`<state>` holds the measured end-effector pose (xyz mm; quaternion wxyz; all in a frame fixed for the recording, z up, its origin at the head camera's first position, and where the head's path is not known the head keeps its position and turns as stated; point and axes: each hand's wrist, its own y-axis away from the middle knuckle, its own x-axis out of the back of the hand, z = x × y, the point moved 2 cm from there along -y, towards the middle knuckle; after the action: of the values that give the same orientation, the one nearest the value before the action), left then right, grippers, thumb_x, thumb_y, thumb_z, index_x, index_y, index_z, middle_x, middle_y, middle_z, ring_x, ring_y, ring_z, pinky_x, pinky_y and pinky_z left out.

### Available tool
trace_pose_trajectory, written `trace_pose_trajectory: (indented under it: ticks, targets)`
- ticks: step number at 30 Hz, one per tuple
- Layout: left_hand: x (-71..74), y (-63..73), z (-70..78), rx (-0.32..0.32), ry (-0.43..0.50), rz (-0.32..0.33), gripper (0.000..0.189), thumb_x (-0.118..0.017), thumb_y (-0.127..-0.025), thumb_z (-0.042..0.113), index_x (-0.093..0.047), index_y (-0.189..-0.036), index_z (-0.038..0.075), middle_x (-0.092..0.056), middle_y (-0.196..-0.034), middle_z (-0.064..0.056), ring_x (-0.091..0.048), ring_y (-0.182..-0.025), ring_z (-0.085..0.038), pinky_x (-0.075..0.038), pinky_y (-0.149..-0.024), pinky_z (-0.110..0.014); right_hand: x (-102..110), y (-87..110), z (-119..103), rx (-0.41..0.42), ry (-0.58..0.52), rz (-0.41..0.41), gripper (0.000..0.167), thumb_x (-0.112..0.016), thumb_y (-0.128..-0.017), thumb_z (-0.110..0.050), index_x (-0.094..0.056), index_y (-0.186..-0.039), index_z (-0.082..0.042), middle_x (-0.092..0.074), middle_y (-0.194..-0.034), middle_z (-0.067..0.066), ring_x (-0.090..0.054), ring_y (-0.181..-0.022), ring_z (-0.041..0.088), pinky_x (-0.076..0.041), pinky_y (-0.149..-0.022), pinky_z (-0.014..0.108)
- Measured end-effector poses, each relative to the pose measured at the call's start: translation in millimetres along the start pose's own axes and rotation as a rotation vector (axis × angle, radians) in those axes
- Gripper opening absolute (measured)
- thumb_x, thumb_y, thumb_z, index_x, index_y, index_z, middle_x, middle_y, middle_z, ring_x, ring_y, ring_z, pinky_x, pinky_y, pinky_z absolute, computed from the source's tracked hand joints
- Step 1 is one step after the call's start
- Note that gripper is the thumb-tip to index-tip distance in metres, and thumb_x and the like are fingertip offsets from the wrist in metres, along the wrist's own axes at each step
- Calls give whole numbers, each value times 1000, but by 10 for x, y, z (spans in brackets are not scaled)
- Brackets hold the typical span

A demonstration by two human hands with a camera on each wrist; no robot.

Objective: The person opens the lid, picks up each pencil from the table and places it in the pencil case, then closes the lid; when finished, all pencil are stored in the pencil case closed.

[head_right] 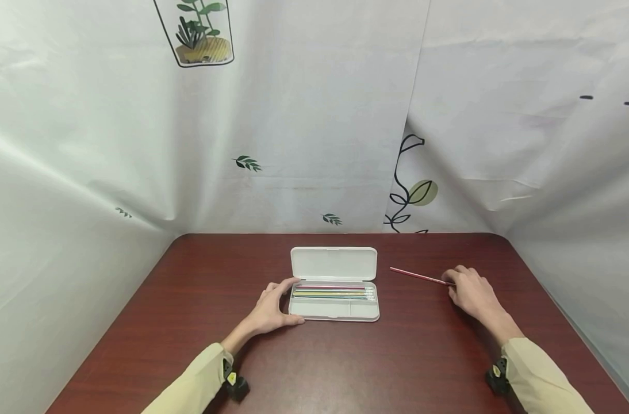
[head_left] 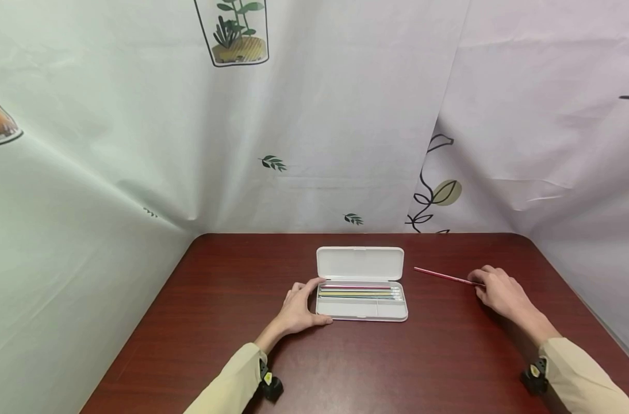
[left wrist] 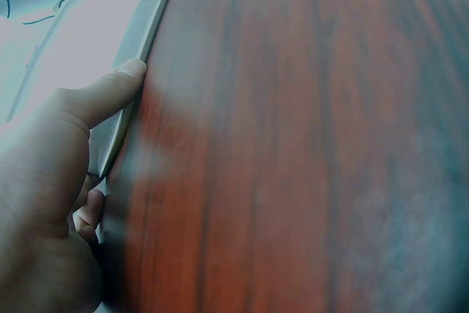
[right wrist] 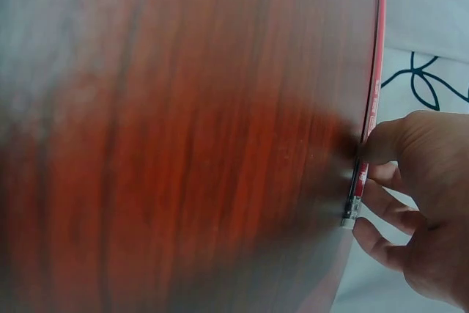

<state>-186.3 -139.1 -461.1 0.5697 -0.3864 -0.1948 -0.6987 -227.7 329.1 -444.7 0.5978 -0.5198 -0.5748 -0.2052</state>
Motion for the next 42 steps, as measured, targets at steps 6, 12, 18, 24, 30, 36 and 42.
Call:
trace_pose_trajectory:
  ticks: [6,12,18,24,30,36,42]
  targets:
    - [-6,3,-3,-4,-3,-3,90,-93,-65,37,-51,-143,21,-56,-111,-7,-45,-101,-23,-36,-85,-44,-8,7,9,-20,8,-29,21,-71,-73,8,-70,-91,-2,-61,-86,12,-59,-77,37,-48,-59,54]
    - [7,7,10,0,2,-3,90,-93,-65,36,-51,-143,22,-55,-111,-7,-45,-101,-23,-36,-85,-44,-9,2,6,-27,11,-49,20,-70,-75,8,-70,-92,-3,-60,-86,11,-60,-79,36,-49,-61,53]
    - [15,6,18,4,8,-6,90,-93,-65,36,-51,-144,21,-55,-112,-8,-45,-101,-24,-36,-85,-44,-5,5,8,-28,8,-49,20,-69,-75,9,-69,-91,-4,-59,-85,9,-60,-77,34,-49,-59,53]
    - [11,1,12,5,7,-5,90,-93,-65,36,-51,-143,22,-55,-111,-7,-45,-100,-24,-35,-85,-44,6,20,-1,-19,4,-42,22,-69,-75,9,-68,-90,-5,-59,-84,8,-59,-76,33,-49,-58,52]
    - [-1,4,-5,5,5,-7,90,-93,-65,37,-50,-144,23,-56,-111,-7,-45,-101,-23,-36,-85,-44,42,31,-38,-5,8,-24,23,-70,-74,10,-68,-91,-5,-60,-85,9,-60,-78,34,-49,-58,52]
    - [-9,1,-13,0,7,-6,90,-93,-65,37,-50,-144,23,-56,-112,-7,-45,-101,-23,-35,-85,-44,95,52,-98,21,8,7,26,-72,-71,9,-69,-92,-6,-59,-84,6,-59,-76,30,-48,-56,49]
    - [-2,4,-5,7,10,-9,90,-93,-66,36,-50,-144,23,-55,-112,-7,-45,-101,-24,-35,-86,-44,143,96,-170,61,14,47,27,-72,-70,8,-68,-90,-9,-59,-83,2,-57,-74,27,-46,-54,46]
